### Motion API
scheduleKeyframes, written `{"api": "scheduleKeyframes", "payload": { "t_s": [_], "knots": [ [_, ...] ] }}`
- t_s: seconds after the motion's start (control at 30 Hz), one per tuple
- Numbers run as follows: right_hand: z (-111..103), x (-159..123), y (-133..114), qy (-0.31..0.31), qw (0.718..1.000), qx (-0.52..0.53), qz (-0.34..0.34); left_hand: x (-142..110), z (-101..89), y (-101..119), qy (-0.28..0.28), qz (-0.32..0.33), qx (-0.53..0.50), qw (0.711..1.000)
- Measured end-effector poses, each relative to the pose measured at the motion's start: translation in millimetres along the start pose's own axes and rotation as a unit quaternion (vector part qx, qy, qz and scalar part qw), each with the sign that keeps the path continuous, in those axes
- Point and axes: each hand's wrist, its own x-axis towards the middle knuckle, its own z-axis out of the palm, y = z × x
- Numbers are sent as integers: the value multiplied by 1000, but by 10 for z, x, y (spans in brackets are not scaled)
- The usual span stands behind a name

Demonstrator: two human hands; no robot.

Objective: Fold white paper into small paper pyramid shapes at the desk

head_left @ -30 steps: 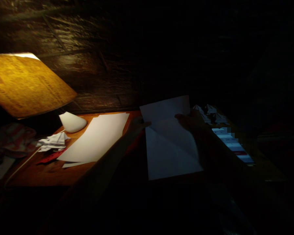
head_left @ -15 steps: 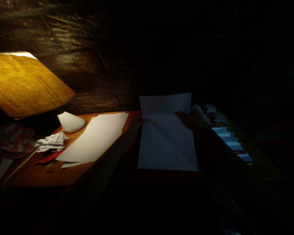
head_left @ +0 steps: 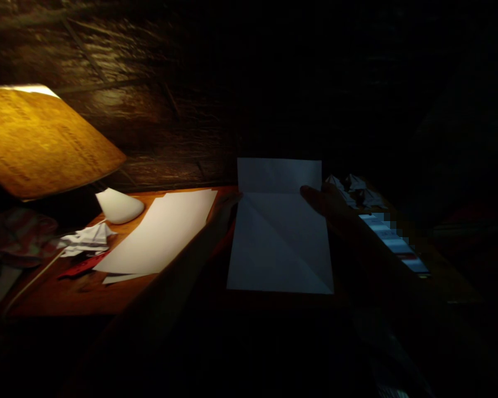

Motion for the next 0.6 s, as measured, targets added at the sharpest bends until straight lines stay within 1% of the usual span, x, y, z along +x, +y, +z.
{"api": "scheduleKeyframes", "payload": {
  "t_s": [0.1,0.2,0.33,0.4,0.5,0.6],
  "knots": [
    [13,-19,-27,9,1000,-10,-6,4,12,5,23,31,4,999],
    [38,-80,-68,23,999,-35,-11,-13,50,15,26,43,13,999],
    [39,-129,-71,-2,999,-38,-14,-42,101,45,21,50,23,998],
    [24,-105,-34,-17,999,-20,-21,-45,108,61,25,52,25,998],
    [-4,-26,53,-37,998,34,-37,-36,100,76,38,54,27,997],
    [-28,31,111,-39,997,59,-36,-24,82,89,44,52,31,997]
  ]
}}
